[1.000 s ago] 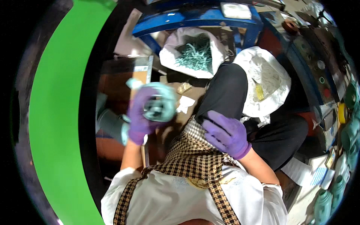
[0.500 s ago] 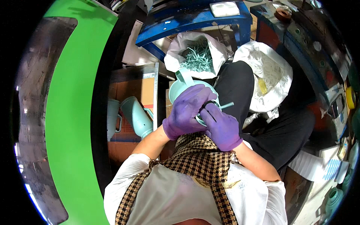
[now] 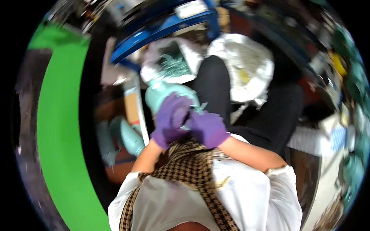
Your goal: The person assembles light green plastic containers by inserting a small green ring into the opening, attaching a beige handle, and wiping the exterior with a white cloth. The person handles the containers one at a time, repeating the process for multiple units.
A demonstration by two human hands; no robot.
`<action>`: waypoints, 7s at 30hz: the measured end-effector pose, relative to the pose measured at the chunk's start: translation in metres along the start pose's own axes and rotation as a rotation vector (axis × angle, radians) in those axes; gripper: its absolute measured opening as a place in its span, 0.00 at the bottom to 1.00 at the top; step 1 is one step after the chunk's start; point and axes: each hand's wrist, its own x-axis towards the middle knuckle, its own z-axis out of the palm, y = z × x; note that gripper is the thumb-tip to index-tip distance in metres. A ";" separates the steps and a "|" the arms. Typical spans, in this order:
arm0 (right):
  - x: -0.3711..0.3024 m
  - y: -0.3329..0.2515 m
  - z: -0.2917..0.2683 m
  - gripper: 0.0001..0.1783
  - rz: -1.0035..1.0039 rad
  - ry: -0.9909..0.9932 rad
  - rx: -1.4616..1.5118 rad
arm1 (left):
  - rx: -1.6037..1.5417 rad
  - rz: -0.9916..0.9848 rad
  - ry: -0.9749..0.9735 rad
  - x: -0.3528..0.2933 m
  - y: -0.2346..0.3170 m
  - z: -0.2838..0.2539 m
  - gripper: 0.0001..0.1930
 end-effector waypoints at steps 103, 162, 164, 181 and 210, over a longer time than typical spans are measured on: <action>0.027 0.027 -0.058 0.14 -0.233 0.263 0.012 | -0.104 -0.232 0.223 0.002 -0.028 -0.058 0.41; -0.360 0.164 -0.240 0.14 1.000 1.152 -0.544 | 0.686 1.014 -0.506 0.011 0.052 -0.020 0.21; -0.362 0.180 -0.238 0.14 1.177 0.989 -0.720 | 0.648 1.039 -0.571 0.018 0.053 -0.022 0.20; -0.351 0.222 -0.260 0.16 1.453 0.985 -0.662 | 0.447 0.878 -0.538 0.012 0.052 -0.010 0.19; 0.115 0.089 -0.149 0.38 0.143 0.655 -0.302 | 0.210 0.571 -0.342 -0.013 0.032 -0.025 0.28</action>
